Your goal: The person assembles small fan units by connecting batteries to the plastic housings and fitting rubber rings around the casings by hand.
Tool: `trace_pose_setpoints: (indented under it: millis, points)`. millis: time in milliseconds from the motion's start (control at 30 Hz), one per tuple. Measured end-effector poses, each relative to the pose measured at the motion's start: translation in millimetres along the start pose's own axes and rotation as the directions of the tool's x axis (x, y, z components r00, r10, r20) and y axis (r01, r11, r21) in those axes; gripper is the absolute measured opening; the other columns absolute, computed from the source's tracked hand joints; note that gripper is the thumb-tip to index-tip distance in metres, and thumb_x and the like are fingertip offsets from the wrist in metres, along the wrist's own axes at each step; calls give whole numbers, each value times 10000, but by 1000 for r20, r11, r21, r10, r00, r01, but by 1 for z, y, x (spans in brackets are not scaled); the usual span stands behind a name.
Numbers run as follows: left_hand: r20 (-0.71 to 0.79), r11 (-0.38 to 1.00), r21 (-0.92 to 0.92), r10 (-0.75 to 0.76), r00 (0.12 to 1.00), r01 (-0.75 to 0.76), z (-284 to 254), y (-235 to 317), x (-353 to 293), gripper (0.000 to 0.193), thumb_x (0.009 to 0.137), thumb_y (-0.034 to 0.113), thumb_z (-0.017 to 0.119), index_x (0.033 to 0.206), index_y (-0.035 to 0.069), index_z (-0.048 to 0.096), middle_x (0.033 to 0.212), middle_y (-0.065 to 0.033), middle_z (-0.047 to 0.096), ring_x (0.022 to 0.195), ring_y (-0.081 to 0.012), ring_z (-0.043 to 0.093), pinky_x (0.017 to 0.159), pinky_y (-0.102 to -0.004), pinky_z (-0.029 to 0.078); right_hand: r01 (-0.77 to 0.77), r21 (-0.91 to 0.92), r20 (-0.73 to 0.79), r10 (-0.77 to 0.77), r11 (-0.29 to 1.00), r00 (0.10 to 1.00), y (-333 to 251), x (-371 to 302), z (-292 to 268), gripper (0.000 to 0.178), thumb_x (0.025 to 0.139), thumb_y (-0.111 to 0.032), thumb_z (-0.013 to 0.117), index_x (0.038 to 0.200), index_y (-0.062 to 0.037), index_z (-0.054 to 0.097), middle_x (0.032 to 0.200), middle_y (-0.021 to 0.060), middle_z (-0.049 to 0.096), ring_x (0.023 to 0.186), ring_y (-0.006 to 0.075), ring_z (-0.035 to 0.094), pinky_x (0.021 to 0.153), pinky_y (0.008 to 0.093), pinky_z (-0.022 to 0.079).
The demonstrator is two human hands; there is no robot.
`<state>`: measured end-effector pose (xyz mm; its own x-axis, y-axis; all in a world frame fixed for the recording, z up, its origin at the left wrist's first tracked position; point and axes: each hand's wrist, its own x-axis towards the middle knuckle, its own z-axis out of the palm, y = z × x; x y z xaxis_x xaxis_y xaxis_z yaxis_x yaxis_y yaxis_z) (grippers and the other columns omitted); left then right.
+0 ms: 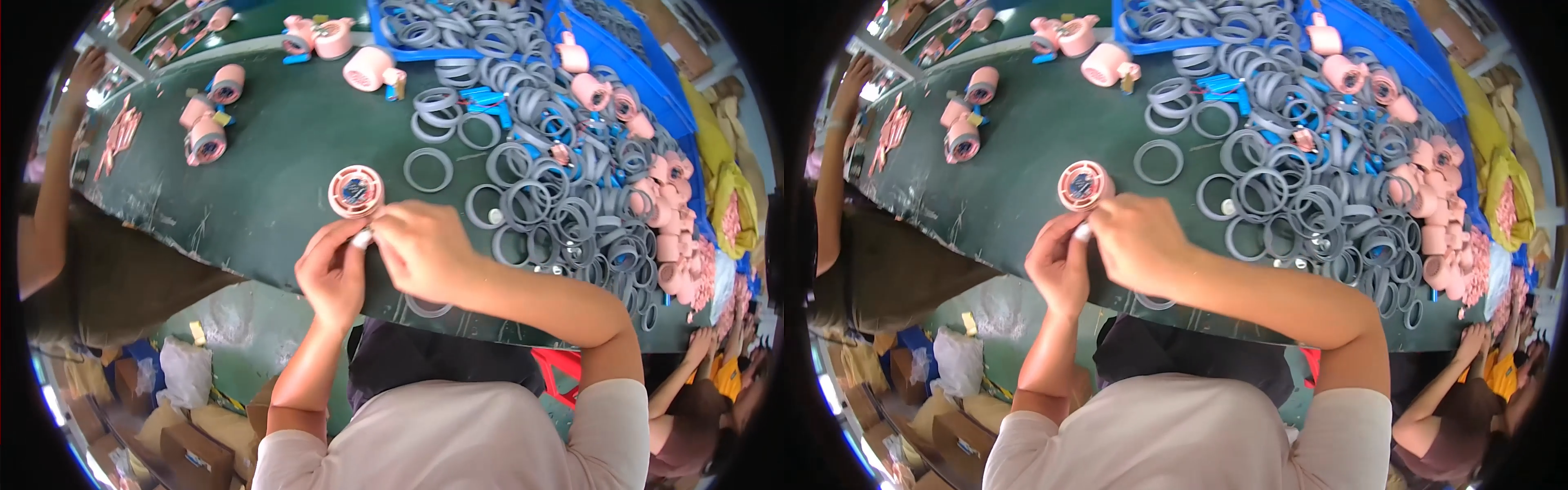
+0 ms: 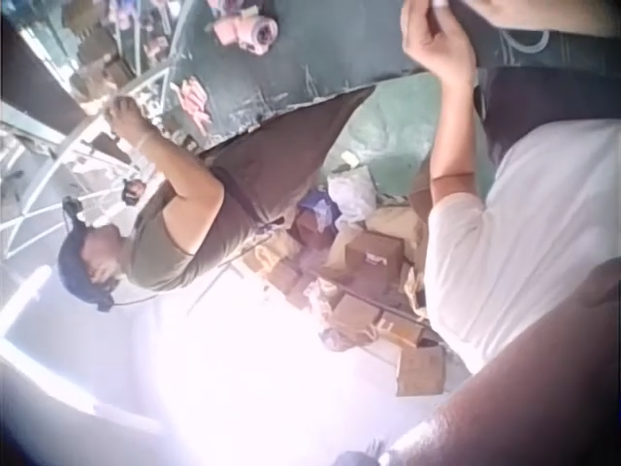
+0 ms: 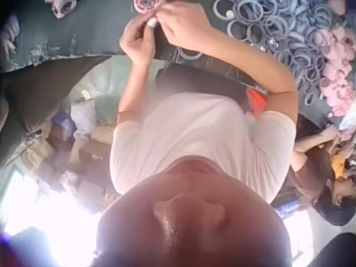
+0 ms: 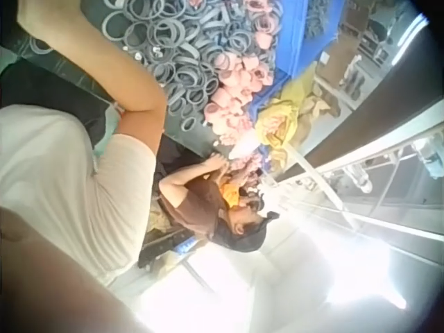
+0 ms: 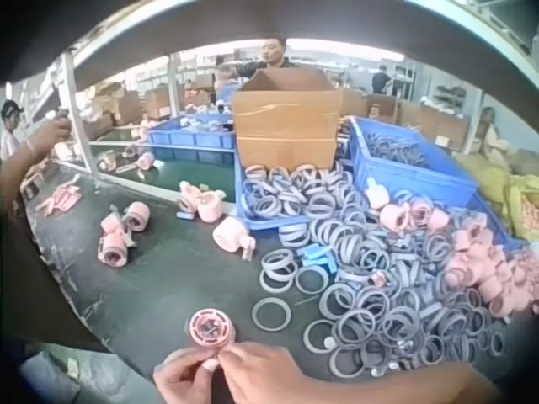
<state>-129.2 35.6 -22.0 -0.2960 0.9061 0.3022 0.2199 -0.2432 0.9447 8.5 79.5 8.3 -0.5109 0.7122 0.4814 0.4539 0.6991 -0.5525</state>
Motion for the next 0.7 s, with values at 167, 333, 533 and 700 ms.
trace_pose_setpoints:
  millis: [167, 333, 533, 700]
  points:
    - [22, 998, -38, -52, 998, 53, -1, -5, -3, 143, 807, -92, 584, 930, -47, 643, 958, -102, 635, 854, -146, 609, 752, -239, 491, -164, 78, 204, 146, 983, 968, -8, -3, -1, 82, 706, -18, 574, 768, 10, 530, 719, 145, 563, 666, 343, 573, 563, 447, 443]
    - [490, 993, -30, -89, 867, 118, -44, 8, 31, 289, 705, -146, 514, 953, -47, 625, 1040, -131, 582, 982, -198, 581, 869, -295, 473, -207, 127, 240, 172, 970, 955, 29, 13, -77, 150, 765, -96, 646, 893, -20, 624, 791, 135, 613, 700, 259, 613, 648, 353, 483]
    - [-28, 988, 130, -84, 996, 87, -31, 8, 45, 433, 760, 70, 571, 1182, 12, 497, 1102, -92, 544, 976, -163, 517, 754, -273, 444, -485, -223, -227, 439, 846, 869, 145, 21, -163, 177, 779, -146, 683, 837, 18, 653, 684, 58, 647, 631, 109, 597, 593, 250, 475]
    - [179, 827, 556, -21, 984, -84, 6, 3, 43, 708, 685, 145, 736, 1294, 0, 404, 1151, -154, 525, 1060, -252, 496, 836, -363, 439, -275, -371, 165, 354, 887, 921, 137, 7, -157, 241, 706, -195, 753, 786, 2, 640, 681, 65, 634, 578, 103, 576, 521, 280, 458]
